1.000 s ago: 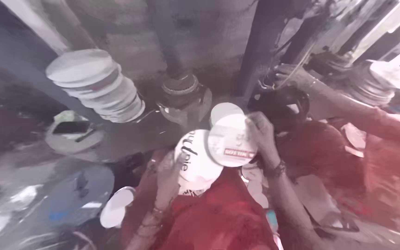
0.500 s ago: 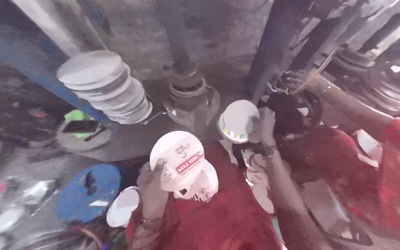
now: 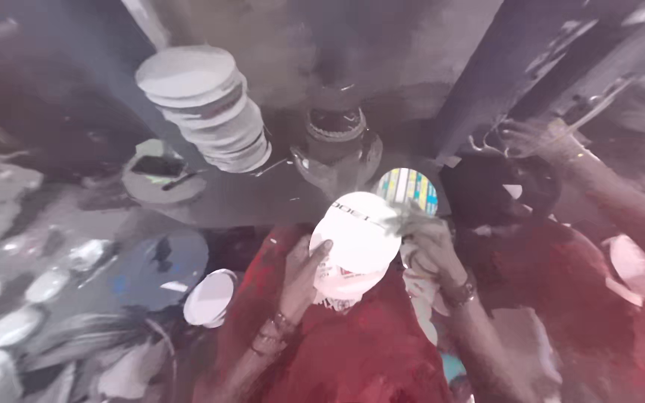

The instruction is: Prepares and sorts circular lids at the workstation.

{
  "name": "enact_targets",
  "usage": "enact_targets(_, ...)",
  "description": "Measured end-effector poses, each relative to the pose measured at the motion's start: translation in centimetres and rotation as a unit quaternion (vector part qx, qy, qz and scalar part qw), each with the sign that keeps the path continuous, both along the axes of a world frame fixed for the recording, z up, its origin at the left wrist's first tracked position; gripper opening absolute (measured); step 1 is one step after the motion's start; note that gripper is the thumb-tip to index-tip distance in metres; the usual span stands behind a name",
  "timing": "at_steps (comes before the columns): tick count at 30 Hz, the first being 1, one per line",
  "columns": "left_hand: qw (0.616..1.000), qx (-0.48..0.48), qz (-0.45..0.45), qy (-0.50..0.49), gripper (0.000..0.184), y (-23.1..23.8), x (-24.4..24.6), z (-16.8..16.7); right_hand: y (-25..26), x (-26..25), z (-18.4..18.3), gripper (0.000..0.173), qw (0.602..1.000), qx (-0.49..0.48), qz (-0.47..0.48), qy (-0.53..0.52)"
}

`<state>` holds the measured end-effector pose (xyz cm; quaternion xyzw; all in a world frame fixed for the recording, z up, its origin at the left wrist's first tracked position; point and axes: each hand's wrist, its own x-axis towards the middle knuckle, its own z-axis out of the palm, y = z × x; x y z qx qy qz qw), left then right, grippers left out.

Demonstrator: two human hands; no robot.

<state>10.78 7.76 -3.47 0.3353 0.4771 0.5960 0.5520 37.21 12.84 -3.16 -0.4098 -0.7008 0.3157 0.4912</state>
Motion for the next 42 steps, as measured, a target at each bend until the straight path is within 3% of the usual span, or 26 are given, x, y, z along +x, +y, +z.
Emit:
enact_targets(2, 0.999, -0.019, 0.032, 0.015, 0.017, 0.0, -0.1, 0.2, 3.2, 1.3, -0.7, 0.027, 0.975, -0.036, -0.192, -0.104)
enact_targets(5, 0.998, -0.028, 0.051, 0.034, 0.024, -0.1, -0.7, 0.1, 7.3, 3.8, -1.7, 0.057, 0.903, -0.131, -0.275, -0.302)
enact_targets(8, 0.995, -0.030, 0.077, 0.064, 0.024, -0.3, -1.3, 0.3, 7.7, 3.6, -0.9, 0.048, 0.894, -0.072, -0.336, -0.289)
enact_targets(10, 0.992, -0.027, 0.094, 0.081, 0.022, -0.4, -1.6, 0.0, 7.1, 3.1, -0.2, 0.040, 0.911, -0.041, -0.356, -0.205)
enact_targets(12, 0.992, -0.020, 0.099, 0.071, 0.018, -0.3, -1.7, -0.2, 6.0, 2.6, 0.0, 0.036, 0.945, -0.018, -0.324, -0.040)
enact_targets(14, 0.994, -0.025, 0.088, 0.057, 0.020, -0.2, -1.6, -0.4, 4.7, 1.6, 1.1, 0.032, 0.963, -0.042, -0.229, 0.136)
enact_targets(16, 0.996, -0.029, 0.062, 0.061, 0.025, -0.4, -1.2, -0.1, 2.6, -1.1, 3.3, 0.029, 0.957, -0.100, -0.180, 0.205)
enact_targets(20, 0.996, 0.047, 0.029, 0.068, 0.019, -1.2, -0.1, -0.3, 0.6, -5.8, -0.1, 0.035, 0.984, -0.108, -0.072, 0.122)
enact_targets(23, 0.987, 0.099, 0.053, 0.118, 0.025, -1.7, -0.3, -0.5, -0.6, -8.1, -0.3, 0.039, 0.979, -0.142, -0.020, 0.141)
enact_targets(26, 0.980, 0.096, 0.149, 0.091, 0.031, -1.2, -2.1, -1.1, -0.5, -9.0, -0.1, 0.042, 0.969, -0.099, -0.094, 0.207)
enact_targets(29, 0.977, 0.098, 0.187, 0.025, 0.052, -0.9, -5.5, -0.9, 0.6, -8.5, 0.0, 0.046, 0.934, -0.059, -0.174, 0.308)
enact_targets(32, 0.978, 0.078, 0.178, -0.072, 0.038, -1.2, -6.8, -0.2, 0.5, -9.5, 0.2, 0.049, 0.933, -0.058, -0.172, 0.310)
enact_targets(34, 0.982, 0.102, 0.129, -0.092, 0.038, -1.5, -6.2, -0.6, -1.4, -11.9, 0.5, 0.042, 0.948, -0.090, -0.137, 0.273)
enact_targets(37, 0.988, 0.116, 0.091, -0.051, 0.043, -1.3, -5.2, -1.6, -6.3, -13.8, 3.0, 0.034, 0.953, -0.270, -0.042, 0.127)
enact_targets(38, 0.989, 0.115, 0.081, -0.034, 0.046, -1.2, -5.6, -1.9, -6.1, -14.9, 2.1, 0.036, 0.950, -0.267, -0.010, 0.159)
enact_targets(40, 0.992, 0.107, 0.061, -0.027, 0.050, -1.4, -7.4, -1.9, -2.8, -16.3, 0.0, 0.057, 0.963, -0.162, 0.052, 0.207)
enact_targets(42, 0.996, 0.082, 0.038, -0.023, 0.045, -2.5, -9.0, -1.8, 0.8, -16.1, 0.7, 0.045, 0.989, -0.071, 0.040, 0.121)
